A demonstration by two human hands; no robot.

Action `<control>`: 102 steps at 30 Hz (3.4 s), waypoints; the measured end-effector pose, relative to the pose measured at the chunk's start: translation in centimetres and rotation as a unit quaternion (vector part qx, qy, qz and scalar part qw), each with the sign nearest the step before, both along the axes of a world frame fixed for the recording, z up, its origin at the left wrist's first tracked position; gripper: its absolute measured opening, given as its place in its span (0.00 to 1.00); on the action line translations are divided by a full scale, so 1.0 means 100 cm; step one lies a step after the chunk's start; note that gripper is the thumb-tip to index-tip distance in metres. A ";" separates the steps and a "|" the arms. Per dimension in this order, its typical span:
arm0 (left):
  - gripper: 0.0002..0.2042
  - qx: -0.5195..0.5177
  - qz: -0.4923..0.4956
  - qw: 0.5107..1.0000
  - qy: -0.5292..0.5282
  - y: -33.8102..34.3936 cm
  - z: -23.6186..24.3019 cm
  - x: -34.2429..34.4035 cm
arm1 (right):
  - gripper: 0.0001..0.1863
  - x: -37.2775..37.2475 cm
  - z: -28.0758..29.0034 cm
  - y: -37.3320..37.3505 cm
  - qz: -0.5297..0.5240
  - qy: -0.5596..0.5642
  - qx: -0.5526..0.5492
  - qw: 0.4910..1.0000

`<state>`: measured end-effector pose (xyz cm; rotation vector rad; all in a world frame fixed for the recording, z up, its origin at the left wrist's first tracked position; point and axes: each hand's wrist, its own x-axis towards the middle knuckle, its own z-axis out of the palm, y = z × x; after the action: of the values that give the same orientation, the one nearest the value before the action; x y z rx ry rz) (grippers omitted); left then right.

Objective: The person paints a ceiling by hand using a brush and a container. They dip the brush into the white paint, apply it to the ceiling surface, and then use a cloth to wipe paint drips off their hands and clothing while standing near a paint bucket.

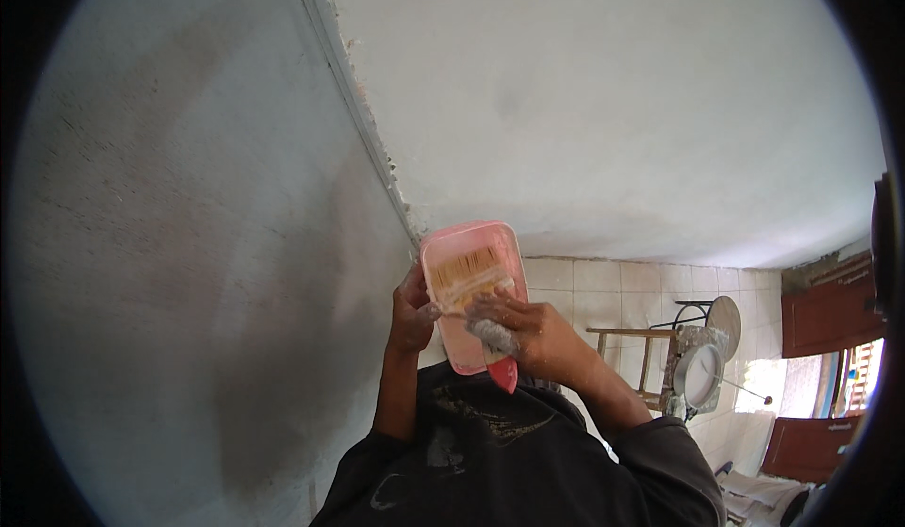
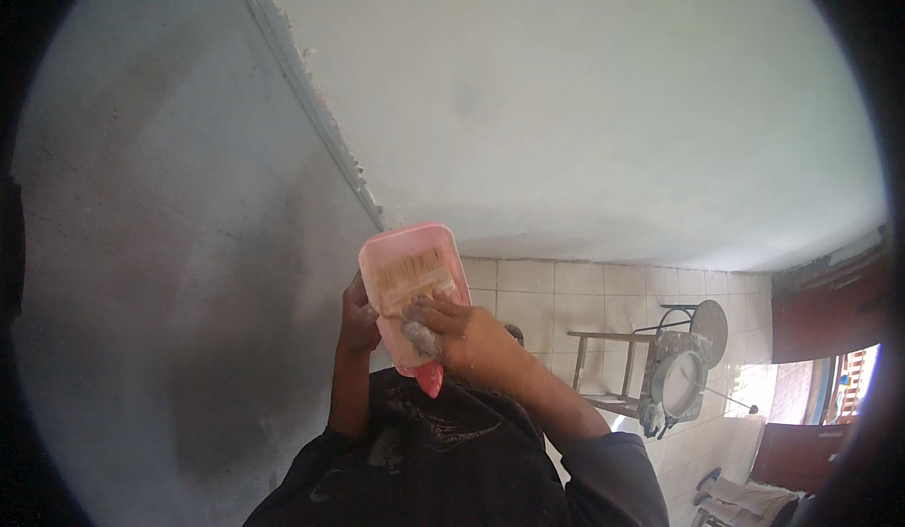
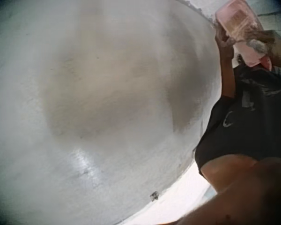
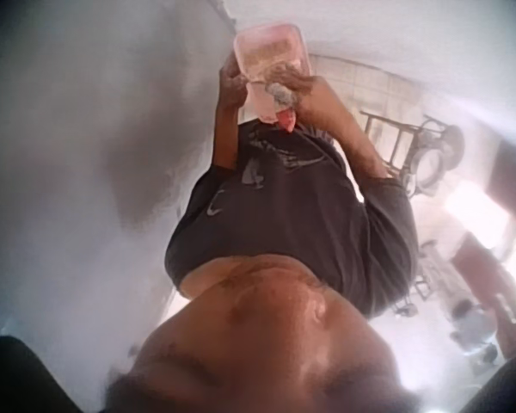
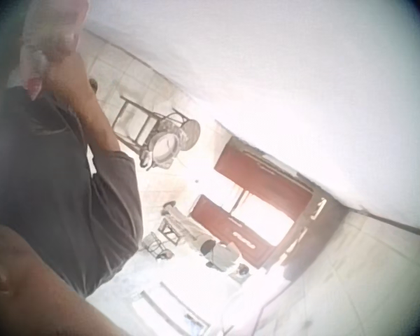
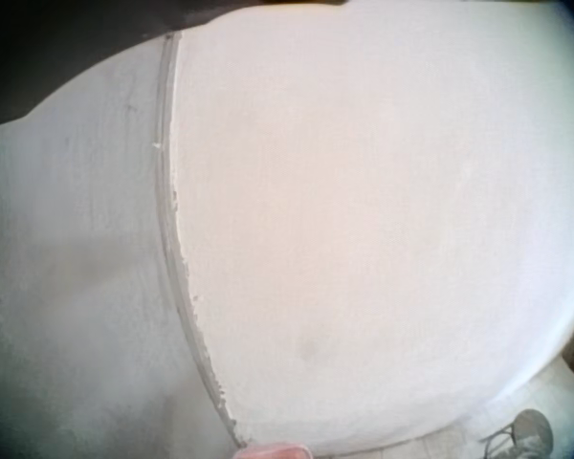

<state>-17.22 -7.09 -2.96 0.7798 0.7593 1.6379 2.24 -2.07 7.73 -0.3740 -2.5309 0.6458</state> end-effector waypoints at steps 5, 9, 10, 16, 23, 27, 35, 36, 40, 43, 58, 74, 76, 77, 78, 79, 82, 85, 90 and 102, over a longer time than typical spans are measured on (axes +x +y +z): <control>0.43 -0.044 0.063 0.996 0.035 -0.004 -0.007 -0.006 | 0.17 0.016 0.006 -0.005 0.038 -0.045 -0.080 0.995; 0.41 -0.065 0.077 0.994 0.030 -0.003 -0.001 -0.009 | 0.14 0.031 0.012 0.008 -0.017 0.093 -0.222 0.970; 0.40 -0.047 0.064 0.997 -0.012 -0.002 -0.003 -0.010 | 0.14 0.033 0.012 0.011 -0.049 0.164 -0.197 0.965; 0.41 -0.067 0.073 0.994 -0.054 -0.001 0.004 -0.002 | 0.09 0.029 0.024 0.013 -0.283 0.265 -0.472 0.791; 0.41 -0.059 0.066 0.995 -0.054 0.001 0.003 0.002 | 0.12 0.029 0.007 0.017 -0.288 0.369 -0.583 0.664; 0.40 -0.086 0.068 0.993 -0.047 -0.002 -0.008 0.003 | 0.12 0.021 0.003 0.007 -0.329 0.333 -0.506 0.725; 0.41 -0.031 0.052 0.998 -0.033 -0.001 -0.001 0.013 | 0.09 -0.025 -0.014 -0.018 -0.322 0.243 -0.321 0.857; 0.41 -0.032 0.051 0.998 -0.032 -0.001 -0.001 0.012 | 0.09 -0.027 -0.012 -0.019 -0.322 0.243 -0.322 0.856; 0.46 -0.042 0.051 0.998 -0.013 -0.008 -0.010 -0.001 | 0.09 -0.029 -0.011 -0.025 -0.277 0.180 -0.349 0.877; 0.48 -0.019 0.065 0.998 -0.016 -0.011 -0.008 -0.003 | 0.09 -0.025 -0.008 -0.027 -0.270 0.140 -0.358 0.883; 0.45 -0.029 0.056 0.998 -0.024 -0.007 -0.008 -0.001 | 0.08 -0.037 0.007 -0.019 -0.269 0.221 -0.280 0.895; 0.45 -0.025 0.065 0.997 -0.020 -0.006 -0.009 0.000 | 0.08 -0.022 0.010 -0.013 -0.223 0.197 -0.173 0.939; 0.44 -0.023 0.063 0.998 -0.021 -0.006 -0.005 -0.004 | 0.08 -0.021 0.009 -0.012 -0.226 0.159 -0.170 0.946; 0.43 -0.023 0.062 0.998 -0.023 -0.005 -0.004 -0.005 | 0.08 -0.019 0.008 -0.013 -0.243 0.174 -0.165 0.940; 0.43 -0.022 0.063 0.998 -0.023 -0.002 -0.003 -0.005 | 0.08 -0.018 0.007 -0.012 -0.261 0.189 -0.160 0.933; 0.41 -0.034 0.069 0.997 -0.012 -0.002 -0.002 -0.003 | 0.08 -0.018 0.005 -0.011 -0.262 0.189 -0.159 0.933; 0.38 -0.054 0.084 0.995 0.001 -0.004 -0.004 0.000 | 0.09 -0.017 -0.002 -0.008 -0.260 0.172 -0.229 0.922; 0.36 -0.080 0.100 0.992 0.011 -0.001 -0.008 -0.004 | 0.09 -0.010 0.001 -0.006 -0.287 0.200 -0.337 0.874; 0.35 -0.041 0.066 0.989 -0.122 -0.001 -0.013 -0.003 | 0.09 0.015 -0.012 0.017 -0.269 0.387 -0.661 0.584; 0.31 -0.088 0.026 0.982 -0.166 0.002 -0.004 0.013 | 0.14 0.022 -0.038 0.021 -0.257 0.406 -0.763 0.432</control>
<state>-15.95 -6.88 -3.35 0.3506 0.6773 1.6665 4.45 0.02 3.95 -0.9729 -0.2093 1.9952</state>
